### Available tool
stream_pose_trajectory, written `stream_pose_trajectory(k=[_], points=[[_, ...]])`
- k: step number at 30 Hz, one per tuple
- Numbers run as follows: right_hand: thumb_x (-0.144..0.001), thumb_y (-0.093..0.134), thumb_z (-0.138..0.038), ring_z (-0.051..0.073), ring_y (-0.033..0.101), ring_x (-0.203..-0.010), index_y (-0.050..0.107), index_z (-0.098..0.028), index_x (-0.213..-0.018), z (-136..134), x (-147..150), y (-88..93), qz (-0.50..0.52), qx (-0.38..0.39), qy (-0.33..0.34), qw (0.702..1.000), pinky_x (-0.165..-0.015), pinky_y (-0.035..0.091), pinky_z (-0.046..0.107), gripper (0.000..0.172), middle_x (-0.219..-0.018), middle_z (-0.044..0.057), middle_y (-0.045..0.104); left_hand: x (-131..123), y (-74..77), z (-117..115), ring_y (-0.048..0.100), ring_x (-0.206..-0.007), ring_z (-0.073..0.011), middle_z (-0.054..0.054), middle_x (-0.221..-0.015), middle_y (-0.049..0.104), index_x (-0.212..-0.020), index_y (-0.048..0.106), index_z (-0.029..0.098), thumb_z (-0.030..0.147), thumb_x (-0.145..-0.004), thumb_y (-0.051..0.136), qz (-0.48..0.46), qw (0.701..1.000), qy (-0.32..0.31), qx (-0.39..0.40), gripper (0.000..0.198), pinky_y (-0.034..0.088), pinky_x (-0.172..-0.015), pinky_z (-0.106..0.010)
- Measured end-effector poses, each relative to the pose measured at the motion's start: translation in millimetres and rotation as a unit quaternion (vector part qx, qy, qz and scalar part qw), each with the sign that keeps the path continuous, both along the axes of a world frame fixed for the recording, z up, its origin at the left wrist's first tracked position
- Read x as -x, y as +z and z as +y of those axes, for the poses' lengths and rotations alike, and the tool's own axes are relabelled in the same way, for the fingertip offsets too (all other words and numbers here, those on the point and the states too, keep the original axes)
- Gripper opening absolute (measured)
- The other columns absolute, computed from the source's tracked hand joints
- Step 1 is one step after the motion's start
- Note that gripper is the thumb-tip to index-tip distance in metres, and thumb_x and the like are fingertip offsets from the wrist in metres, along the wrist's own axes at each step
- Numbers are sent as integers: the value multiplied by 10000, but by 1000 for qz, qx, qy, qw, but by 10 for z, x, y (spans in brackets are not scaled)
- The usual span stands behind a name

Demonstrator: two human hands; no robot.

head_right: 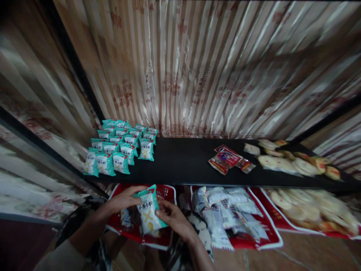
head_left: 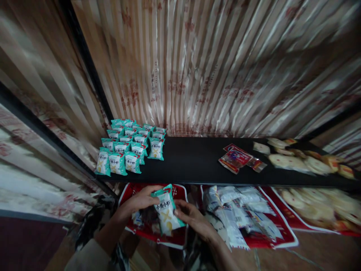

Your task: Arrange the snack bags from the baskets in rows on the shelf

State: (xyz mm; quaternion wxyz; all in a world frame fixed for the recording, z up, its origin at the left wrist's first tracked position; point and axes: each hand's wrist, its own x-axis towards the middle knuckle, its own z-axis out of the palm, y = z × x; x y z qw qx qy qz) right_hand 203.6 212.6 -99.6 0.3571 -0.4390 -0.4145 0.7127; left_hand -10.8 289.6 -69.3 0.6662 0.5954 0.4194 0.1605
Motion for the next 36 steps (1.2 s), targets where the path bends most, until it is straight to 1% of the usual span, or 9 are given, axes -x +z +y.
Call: stream_pose_trajectory(k=[2, 4, 7, 10, 12, 18, 25, 30, 36], points=[[-682, 726, -492, 230, 638, -890, 659, -215, -1065, 26, 37, -5, -10, -13, -1, 1000, -815, 468, 358, 478, -970, 52, 703, -15, 2, 20, 594, -858, -174, 7, -942, 690, -1101, 635, 165, 147, -609, 565, 3, 1000, 5, -11, 497, 445, -747, -254], [-680, 724, -493, 233, 645, -873, 666, -210, -1036, 83, 71, -23, -21, -21, -29, 999, -809, 477, 367, 458, -958, 52, 708, -38, -1, 30, 603, -859, -172, -17, -987, 685, -1121, 618, 166, 181, -643, 595, 2, 999, 49, -22, 480, 461, -734, -250], [-657, 738, -493, 250, 648, -890, 667, -203, -1020, 247, 119, -80, -38, -46, -86, 994, -834, 480, 390, 469, -977, 58, 709, -99, -42, 37, 616, -891, -173, -90, -1185, 608, -1249, 510, 176, 226, -687, 611, -22, 984, 174, -36, 573, 490, -733, -262], [-643, 744, -489, 266, 640, -933, 665, -208, -1032, 492, 187, -156, -50, -82, -149, 984, -866, 477, 411, 486, -1001, 60, 708, -174, -129, 37, 596, -1014, -201, -155, -1306, 501, -1347, 375, 175, 231, -710, 607, -31, 949, 302, -82, 680, 508, -790, -301], [-657, 730, -481, 263, 640, -930, 667, -218, -1037, 675, 246, -195, -59, -98, -191, 975, -875, 476, 421, 467, -995, 54, 712, -216, -194, 33, 545, -1122, -232, -182, -1345, 452, -1356, 353, 155, 226, -725, 584, -21, 929, 342, -137, 676, 514, -820, -325], [-632, 729, -447, 271, 633, -923, 692, -200, -984, 1205, 415, -214, -87, -136, -268, 950, -870, 475, 406, 432, -967, 57, 718, -315, -336, 116, 531, -1156, -224, -155, -1399, 402, -1303, 429, 166, 192, -750, 487, 16, 925, 287, -250, 557, 553, -792, -314], [-670, 679, -447, 268, 628, -930, 689, -213, -1000, 1649, 568, -274, -137, -172, -268, 938, -885, 460, 398, 405, -981, 43, 717, -324, -493, 429, 416, -1284, -259, -168, -1460, 333, -1314, 434, 109, 158, -749, 452, 74, 907, 280, -306, 567, 554, -839, -332], [-661, 688, -428, 270, 612, -993, 668, -219, -1044, 1824, 679, -383, -126, -163, -279, 938, -916, 451, 403, 437, -1037, 43, 705, -259, -546, 569, 386, -1311, -251, -149, -1480, 313, -1338, 411, 115, 145, -757, 439, 112, 902, 271, -318, 583, 542, -880, -340], [-637, 711, -409, 261, 547, -1138, 609, -246, -1134, 1855, 709, -447, -99, -151, -310, 933, -982, 422, 404, 532, -1130, 31, 672, -270, -611, 614, 355, -1330, -256, -121, -1463, 352, -1342, 416, 158, 139, -757, 453, 144, 890, 266, -340, 586, 481, -977, -412]])
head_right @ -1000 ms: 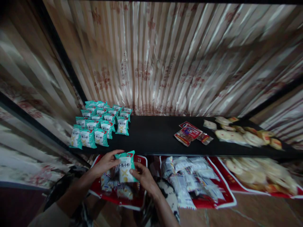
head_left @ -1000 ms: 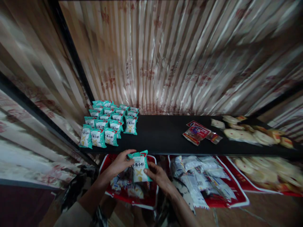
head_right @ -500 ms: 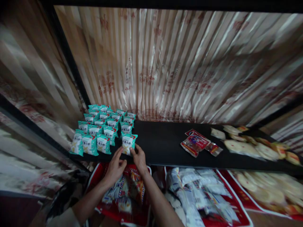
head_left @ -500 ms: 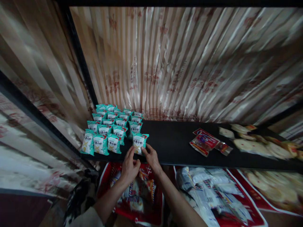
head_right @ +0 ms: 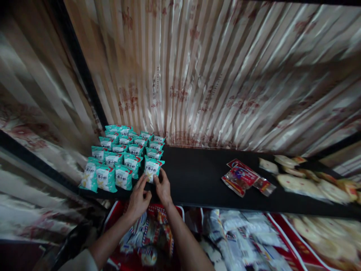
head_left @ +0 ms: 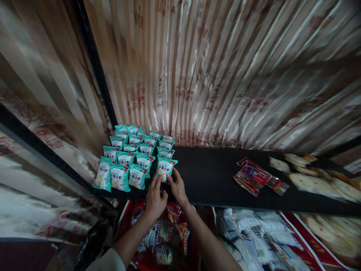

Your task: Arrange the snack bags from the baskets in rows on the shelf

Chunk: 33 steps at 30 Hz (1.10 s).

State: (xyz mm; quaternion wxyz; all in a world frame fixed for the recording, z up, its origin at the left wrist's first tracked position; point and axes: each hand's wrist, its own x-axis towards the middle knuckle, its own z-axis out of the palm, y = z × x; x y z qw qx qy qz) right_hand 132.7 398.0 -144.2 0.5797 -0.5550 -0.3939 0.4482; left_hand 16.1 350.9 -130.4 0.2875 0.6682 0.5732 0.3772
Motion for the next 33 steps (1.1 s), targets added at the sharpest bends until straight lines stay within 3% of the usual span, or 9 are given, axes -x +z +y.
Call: stream_pose_trajectory(k=[14, 23, 28, 33], points=[[-647, 716, -392, 251, 574, -1100, 614, -253, -1134, 16, 14, -5, -8, -1, 5, 1000, -973, 430, 391, 516, -1137, 32, 667, -22, 1, 47, 363, -1310, -274, -116, -1447, 367, -1343, 426, 150, 95, -731, 466, 93, 995, 18, -31, 616, 340, -1087, -441], [-685, 675, -445, 259, 538, -1135, 569, -214, -1192, 89, 64, -22, -103, -14, -16, 994, -1011, 380, 412, 567, -1198, 72, 620, -11, 7, 99, 383, -1291, -262, -82, -1428, 391, -1344, 429, 212, 88, -735, 480, 89, 994, 39, -41, 624, 357, -1077, -429], [-661, 699, -431, 252, 578, -1074, 589, -249, -1156, 66, 66, -33, -60, -16, -18, 998, -956, 427, 389, 538, -1117, 45, 663, -17, -21, 101, 414, -1252, -276, -102, -1394, 414, -1297, 492, 183, 88, -730, 482, 108, 992, 44, -46, 574, 360, -1072, -438], [-692, 677, -440, 251, 558, -1112, 560, -258, -1193, 37, 84, 18, -82, -8, -3, 997, -979, 413, 386, 546, -1156, 40, 649, -10, -7, 75, 382, -1280, -272, -103, -1414, 378, -1324, 463, 185, 88, -742, 468, 108, 992, 43, -43, 590, 355, -1078, -424]])
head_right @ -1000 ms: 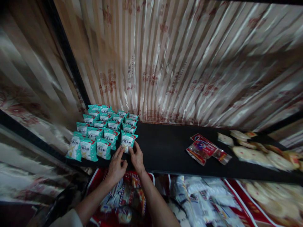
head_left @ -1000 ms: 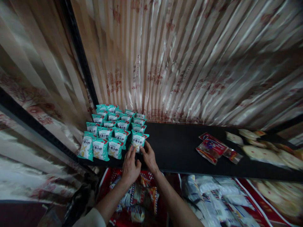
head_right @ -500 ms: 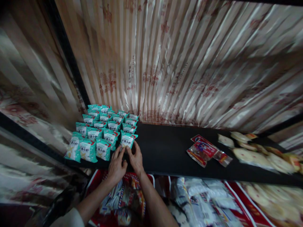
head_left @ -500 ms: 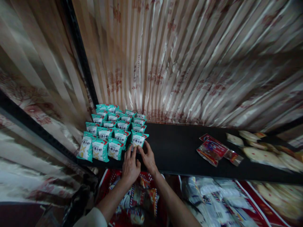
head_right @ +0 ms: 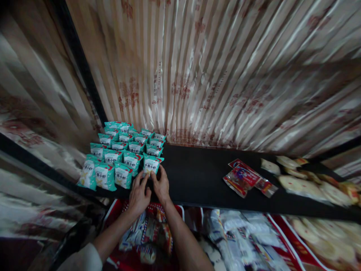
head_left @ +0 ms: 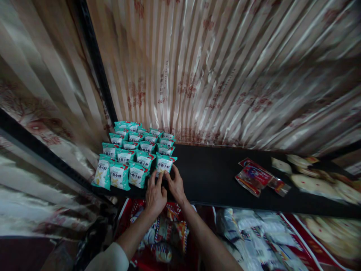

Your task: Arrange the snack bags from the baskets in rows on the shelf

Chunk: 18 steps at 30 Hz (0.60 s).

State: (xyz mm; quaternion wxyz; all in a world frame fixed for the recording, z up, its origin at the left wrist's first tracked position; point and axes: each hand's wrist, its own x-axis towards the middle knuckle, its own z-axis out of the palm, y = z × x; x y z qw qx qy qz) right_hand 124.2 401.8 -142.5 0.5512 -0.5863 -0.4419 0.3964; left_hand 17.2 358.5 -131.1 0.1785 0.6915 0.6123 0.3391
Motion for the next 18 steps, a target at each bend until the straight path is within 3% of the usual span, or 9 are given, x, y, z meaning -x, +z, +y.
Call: stream_pose_trajectory(k=[7, 13, 16, 18], points=[[-731, 637, -464, 238, 587, -1045, 505, -217, -1242, -61, 23, -14, -16, -11, 19, 1000, -950, 434, 391, 582, -1155, 78, 633, 99, 41, -79, 402, -1274, -249, -88, -1440, 338, -1312, 457, 194, 91, -736, 483, -34, 999, -30, 14, 586, 350, -1086, -403], [-817, 539, -443, 208, 580, -1042, 520, -186, -1204, -562, 24, -1, -36, -59, -71, 995, -937, 434, 349, 464, -1147, 96, 616, 342, -138, -500, 517, -1139, -185, -86, -1173, 547, -1075, 603, 179, 66, -782, 373, -73, 997, -7, 2, 390, 403, -1025, -336], [-848, 495, -413, 203, 611, -964, 574, -171, -1109, -963, -2, -117, -82, -31, -44, 995, -886, 465, 344, 365, -1030, 86, 661, 418, -302, -800, 539, -1106, -161, -85, -1138, 574, -1057, 607, 164, 66, -797, 350, -32, 990, -13, 135, 379, 404, -1003, -288], [-858, 462, -382, 214, 624, -943, 618, -162, -1035, -1226, -31, -276, -157, 19, 23, 987, -846, 486, 341, 322, -999, 95, 680, 415, -407, -986, 526, -1145, -158, -96, -1221, 557, -1145, 575, 148, 77, -806, 358, 31, 957, -56, 284, 409, 374, -1023, -273]])
